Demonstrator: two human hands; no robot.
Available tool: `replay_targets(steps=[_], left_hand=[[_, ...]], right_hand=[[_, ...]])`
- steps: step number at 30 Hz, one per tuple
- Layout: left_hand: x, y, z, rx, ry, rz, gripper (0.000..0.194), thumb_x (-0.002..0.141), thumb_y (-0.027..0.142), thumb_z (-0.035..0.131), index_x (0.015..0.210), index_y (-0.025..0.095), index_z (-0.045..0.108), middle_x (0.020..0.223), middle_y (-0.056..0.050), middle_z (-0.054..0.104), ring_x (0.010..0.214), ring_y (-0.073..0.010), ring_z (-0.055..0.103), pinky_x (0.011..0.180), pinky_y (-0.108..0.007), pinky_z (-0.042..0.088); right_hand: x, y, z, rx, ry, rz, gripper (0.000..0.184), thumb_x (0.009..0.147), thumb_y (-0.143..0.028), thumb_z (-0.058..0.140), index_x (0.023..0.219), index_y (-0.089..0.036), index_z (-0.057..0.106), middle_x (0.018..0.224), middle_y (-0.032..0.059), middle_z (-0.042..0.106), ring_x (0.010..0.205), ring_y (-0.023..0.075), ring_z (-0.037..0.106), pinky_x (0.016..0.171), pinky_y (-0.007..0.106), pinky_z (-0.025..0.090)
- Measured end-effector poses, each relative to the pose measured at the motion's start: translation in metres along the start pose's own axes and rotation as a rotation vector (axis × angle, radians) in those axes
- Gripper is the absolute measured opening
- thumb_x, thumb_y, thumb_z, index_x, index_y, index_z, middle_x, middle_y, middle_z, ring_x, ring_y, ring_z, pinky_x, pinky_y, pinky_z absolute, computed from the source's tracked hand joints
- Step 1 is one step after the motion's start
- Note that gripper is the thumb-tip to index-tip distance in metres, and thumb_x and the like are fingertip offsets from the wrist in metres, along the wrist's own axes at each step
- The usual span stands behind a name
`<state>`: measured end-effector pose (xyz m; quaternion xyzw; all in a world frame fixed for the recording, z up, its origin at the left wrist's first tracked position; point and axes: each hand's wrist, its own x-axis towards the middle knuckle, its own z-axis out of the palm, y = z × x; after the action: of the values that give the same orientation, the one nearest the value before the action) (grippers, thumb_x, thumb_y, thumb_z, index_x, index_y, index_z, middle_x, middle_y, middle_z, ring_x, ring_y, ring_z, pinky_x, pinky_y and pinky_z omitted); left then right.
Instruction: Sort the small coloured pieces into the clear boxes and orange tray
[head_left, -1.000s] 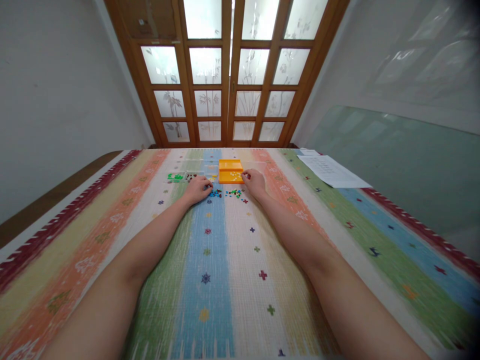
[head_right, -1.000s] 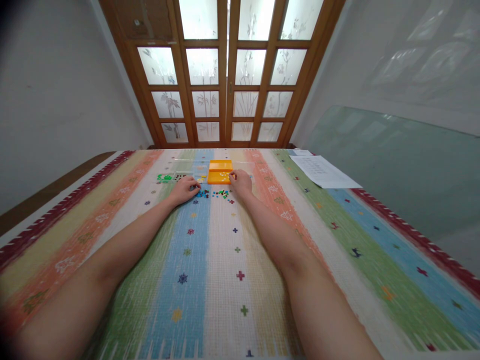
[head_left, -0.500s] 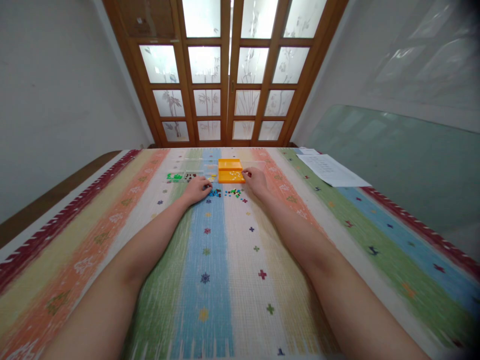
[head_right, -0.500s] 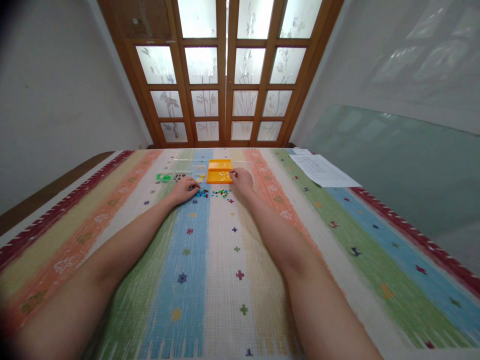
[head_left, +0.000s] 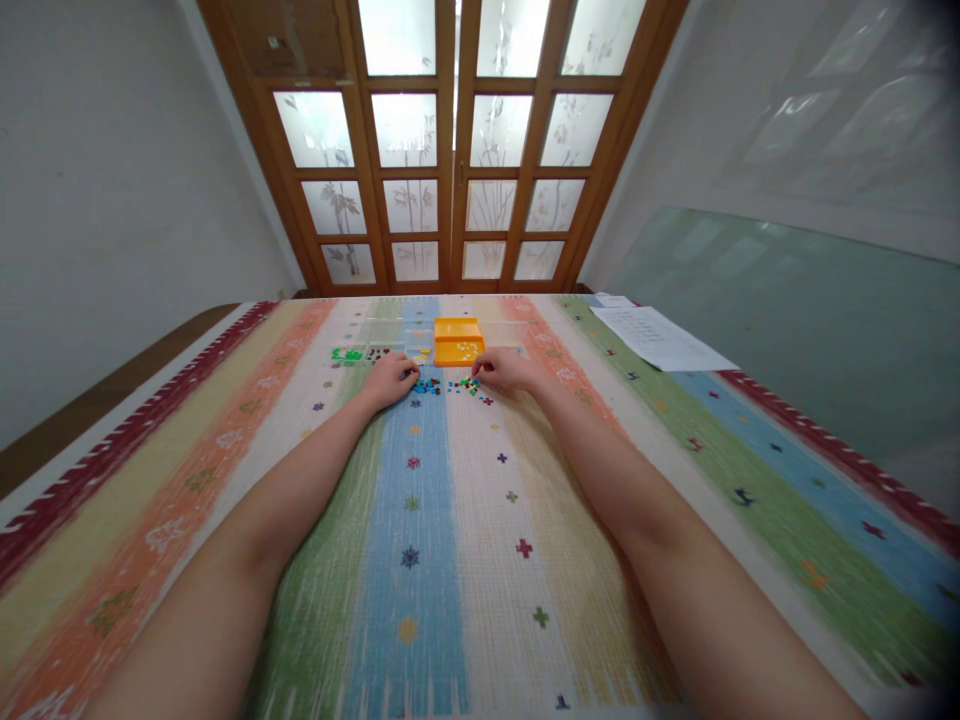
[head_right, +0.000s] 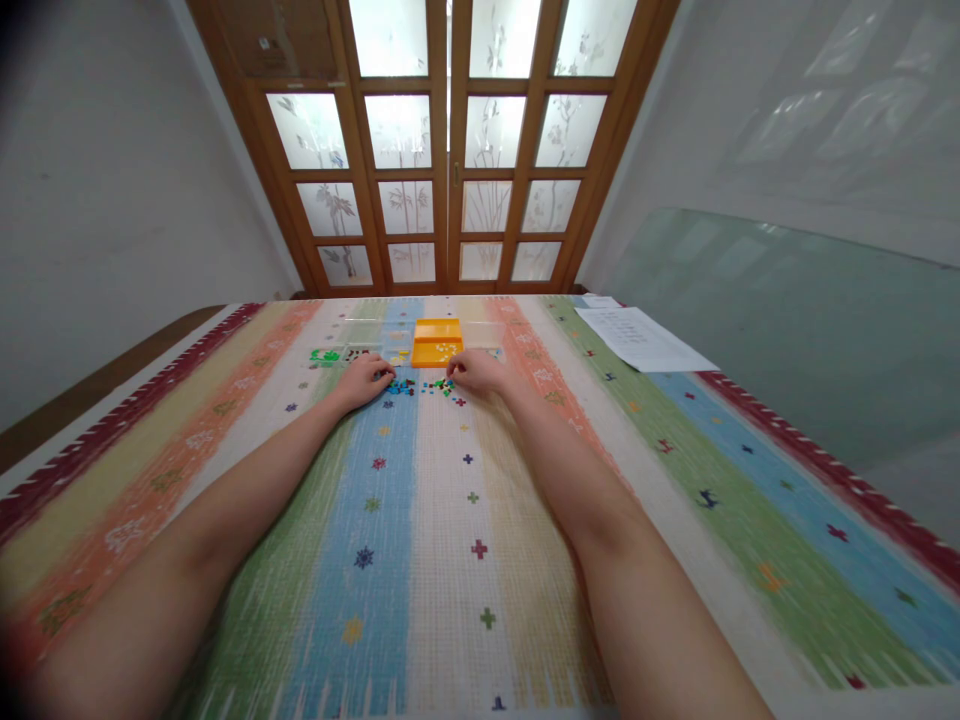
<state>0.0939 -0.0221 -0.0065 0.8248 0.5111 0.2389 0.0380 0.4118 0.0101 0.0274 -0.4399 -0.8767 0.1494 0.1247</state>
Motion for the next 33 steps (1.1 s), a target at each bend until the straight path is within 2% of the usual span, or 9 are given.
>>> replay_targets(steps=[4,12,16,22,26,31,33], left_hand=[[0.0,-0.001,0.0,0.0,0.003,0.005,0.023,0.095,0.032,0.058,0.096,0.023,0.08,0.098,-0.008,0.069,0.1,-0.0253,0.061,0.096,-0.039,0.046],[0.0,0.0,0.0,0.006,0.0,0.005,0.024,0.095,0.032,0.058,0.097,0.023,0.08,0.098,-0.008,0.07,0.099,-0.0251,0.061,0.095,-0.039,0.046],[0.001,-0.001,0.001,0.008,-0.006,-0.011,0.024,0.095,0.033,0.058,0.097,0.024,0.08,0.099,-0.008,0.07,0.1,-0.0253,0.061,0.096,-0.04,0.046],[0.001,-0.004,0.003,0.003,0.02,0.027,0.024,0.095,0.033,0.058,0.096,0.023,0.08,0.098,-0.008,0.07,0.098,-0.0257,0.061,0.094,-0.04,0.046],[0.001,-0.006,0.005,-0.012,0.026,0.025,0.023,0.095,0.032,0.059,0.095,0.023,0.08,0.096,-0.008,0.069,0.096,-0.0254,0.061,0.093,-0.04,0.046],[0.001,-0.004,0.004,0.01,0.001,-0.006,0.023,0.095,0.032,0.059,0.097,0.024,0.08,0.099,-0.008,0.07,0.1,-0.0252,0.061,0.096,-0.039,0.046],[0.0,-0.003,0.003,0.015,-0.001,-0.008,0.023,0.095,0.032,0.059,0.098,0.024,0.079,0.099,-0.008,0.07,0.1,-0.0252,0.061,0.095,-0.039,0.046]], right_hand=[[0.003,0.001,0.003,-0.018,-0.043,-0.025,0.026,0.082,-0.014,0.064,0.096,-0.024,0.084,0.091,0.0035,0.078,0.077,0.0168,0.064,0.073,0.026,0.044],[0.0,-0.002,0.0,-0.064,-0.047,-0.043,0.029,0.08,-0.01,0.064,0.095,-0.024,0.084,0.093,0.004,0.079,0.078,0.0179,0.066,0.074,0.027,0.045],[0.0,-0.004,-0.001,-0.057,-0.059,-0.044,0.027,0.08,-0.011,0.066,0.096,-0.024,0.083,0.091,0.0033,0.079,0.078,0.018,0.066,0.073,0.027,0.045],[0.001,0.007,0.0,-0.02,0.023,-0.002,0.018,0.081,-0.021,0.07,0.092,-0.025,0.083,0.088,0.0029,0.077,0.077,0.0176,0.064,0.07,0.026,0.043],[-0.001,0.021,-0.003,0.012,0.135,0.067,0.023,0.086,-0.024,0.065,0.102,-0.023,0.082,0.089,0.0024,0.076,0.076,0.0164,0.061,0.069,0.026,0.04],[-0.005,0.034,-0.006,0.006,0.451,0.18,0.027,0.091,-0.026,0.058,0.106,-0.018,0.08,0.093,0.0072,0.074,0.082,0.0201,0.061,0.073,0.03,0.042],[-0.006,0.038,-0.006,-0.005,0.537,0.232,0.026,0.092,-0.028,0.059,0.106,-0.018,0.079,0.093,0.0082,0.073,0.084,0.0215,0.061,0.075,0.031,0.043]])
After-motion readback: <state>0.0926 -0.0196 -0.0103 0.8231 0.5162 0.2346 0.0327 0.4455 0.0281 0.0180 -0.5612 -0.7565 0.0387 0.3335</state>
